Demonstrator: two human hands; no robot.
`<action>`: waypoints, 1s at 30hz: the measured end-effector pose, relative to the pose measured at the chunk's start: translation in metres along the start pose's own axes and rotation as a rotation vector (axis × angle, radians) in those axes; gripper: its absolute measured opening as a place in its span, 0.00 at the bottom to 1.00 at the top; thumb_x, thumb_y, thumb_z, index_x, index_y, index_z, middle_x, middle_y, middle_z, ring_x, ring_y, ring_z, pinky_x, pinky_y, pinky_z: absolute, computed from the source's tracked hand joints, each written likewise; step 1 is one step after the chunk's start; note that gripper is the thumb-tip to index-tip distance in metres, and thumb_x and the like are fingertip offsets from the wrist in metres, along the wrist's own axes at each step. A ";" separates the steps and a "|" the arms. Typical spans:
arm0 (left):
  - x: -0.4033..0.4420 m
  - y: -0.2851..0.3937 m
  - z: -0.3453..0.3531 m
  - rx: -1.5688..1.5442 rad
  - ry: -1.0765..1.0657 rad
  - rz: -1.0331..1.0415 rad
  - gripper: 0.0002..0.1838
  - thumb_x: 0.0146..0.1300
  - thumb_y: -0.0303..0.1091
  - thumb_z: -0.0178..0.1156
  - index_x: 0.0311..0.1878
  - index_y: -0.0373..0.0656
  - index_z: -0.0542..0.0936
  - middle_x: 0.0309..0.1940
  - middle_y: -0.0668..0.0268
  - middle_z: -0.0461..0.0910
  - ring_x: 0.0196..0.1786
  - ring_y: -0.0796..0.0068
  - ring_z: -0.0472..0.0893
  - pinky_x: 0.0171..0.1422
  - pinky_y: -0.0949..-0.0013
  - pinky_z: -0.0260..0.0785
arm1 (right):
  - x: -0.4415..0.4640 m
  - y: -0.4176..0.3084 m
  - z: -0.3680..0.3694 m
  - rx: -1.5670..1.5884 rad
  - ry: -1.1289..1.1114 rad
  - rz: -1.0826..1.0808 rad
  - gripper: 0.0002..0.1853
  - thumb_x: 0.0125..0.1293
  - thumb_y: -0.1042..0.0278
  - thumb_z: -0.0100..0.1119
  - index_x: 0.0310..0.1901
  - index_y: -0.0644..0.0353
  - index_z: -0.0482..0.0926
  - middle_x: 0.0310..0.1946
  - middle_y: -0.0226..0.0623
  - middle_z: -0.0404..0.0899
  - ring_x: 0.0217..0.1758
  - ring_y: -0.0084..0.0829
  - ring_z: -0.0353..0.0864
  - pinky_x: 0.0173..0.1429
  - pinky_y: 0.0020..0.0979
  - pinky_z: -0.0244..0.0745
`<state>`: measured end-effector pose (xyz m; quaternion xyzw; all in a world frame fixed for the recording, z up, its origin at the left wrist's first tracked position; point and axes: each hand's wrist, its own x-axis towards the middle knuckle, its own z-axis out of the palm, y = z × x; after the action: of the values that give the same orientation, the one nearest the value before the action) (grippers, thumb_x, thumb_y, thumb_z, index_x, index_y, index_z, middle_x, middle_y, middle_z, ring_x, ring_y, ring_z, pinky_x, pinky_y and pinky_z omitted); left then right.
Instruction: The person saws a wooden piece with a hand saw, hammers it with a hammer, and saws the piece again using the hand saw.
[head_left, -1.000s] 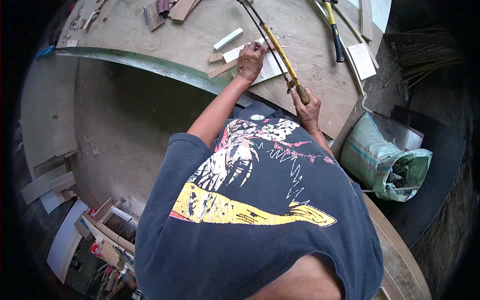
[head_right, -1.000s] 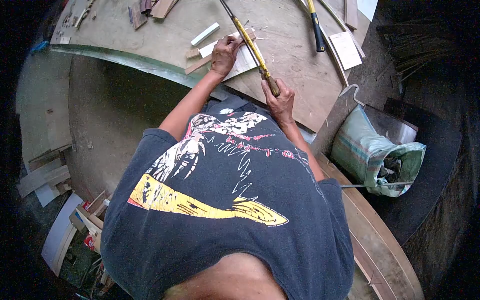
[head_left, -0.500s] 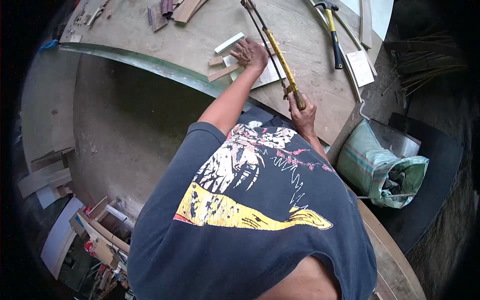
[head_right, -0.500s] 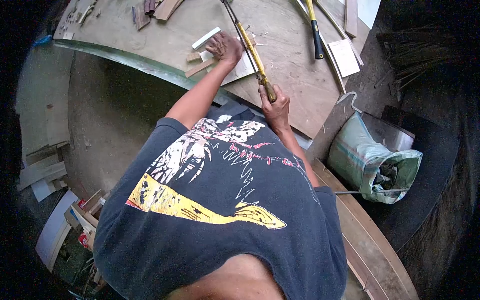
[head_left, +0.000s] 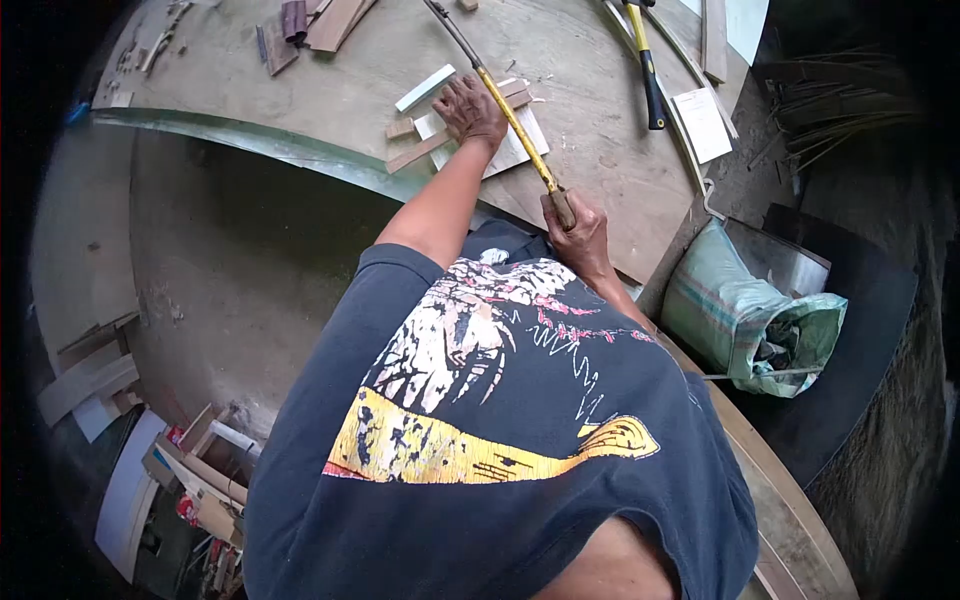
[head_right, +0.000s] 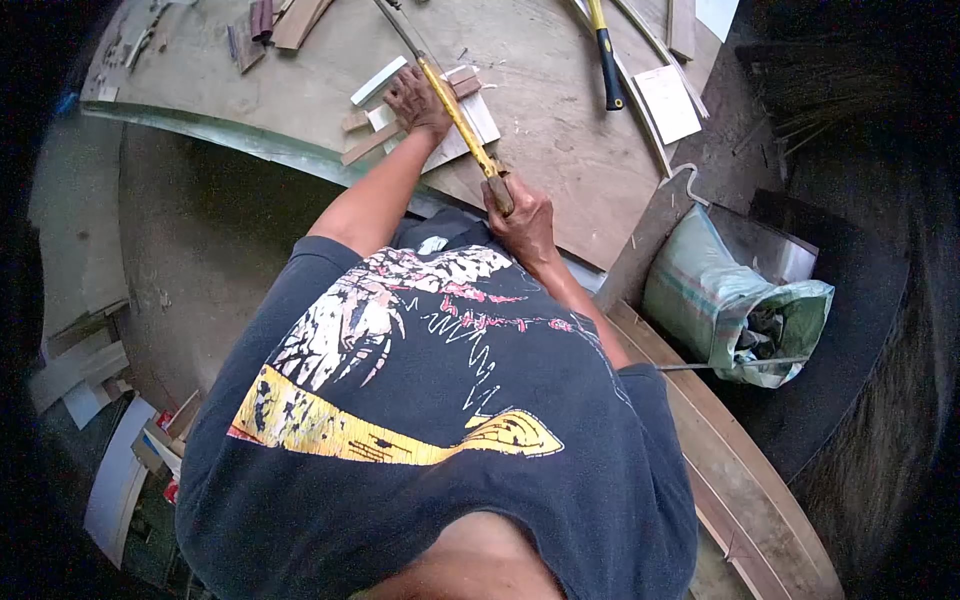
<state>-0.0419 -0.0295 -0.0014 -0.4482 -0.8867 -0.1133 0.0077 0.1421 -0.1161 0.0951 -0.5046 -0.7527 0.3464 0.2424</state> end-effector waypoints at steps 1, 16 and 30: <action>0.000 0.000 0.002 -0.007 0.000 0.001 0.18 0.50 0.38 0.52 0.43 0.41 0.71 0.41 0.58 0.69 0.48 0.63 0.67 0.52 0.57 0.51 | 0.000 -0.001 0.000 0.005 -0.009 -0.011 0.12 0.54 0.66 0.60 0.23 0.62 0.68 0.16 0.49 0.71 0.21 0.50 0.74 0.22 0.39 0.65; 0.000 -0.001 0.001 0.010 -0.004 0.003 0.22 0.50 0.42 0.52 0.45 0.38 0.69 0.44 0.57 0.66 0.49 0.62 0.66 0.49 0.58 0.51 | -0.002 -0.002 -0.002 0.042 -0.007 0.054 0.11 0.54 0.69 0.60 0.24 0.64 0.68 0.16 0.49 0.70 0.21 0.49 0.74 0.23 0.37 0.64; -0.001 -0.001 0.009 -0.084 0.149 -0.024 0.26 0.47 0.48 0.57 0.45 0.41 0.68 0.42 0.56 0.69 0.49 0.61 0.66 0.54 0.57 0.48 | 0.034 -0.006 0.017 0.132 0.062 0.137 0.12 0.55 0.65 0.59 0.25 0.65 0.71 0.14 0.53 0.68 0.17 0.50 0.71 0.20 0.38 0.62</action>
<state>-0.0411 -0.0286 -0.0100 -0.4278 -0.8834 -0.1838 0.0535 0.1135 -0.0907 0.0891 -0.5486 -0.6840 0.3951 0.2741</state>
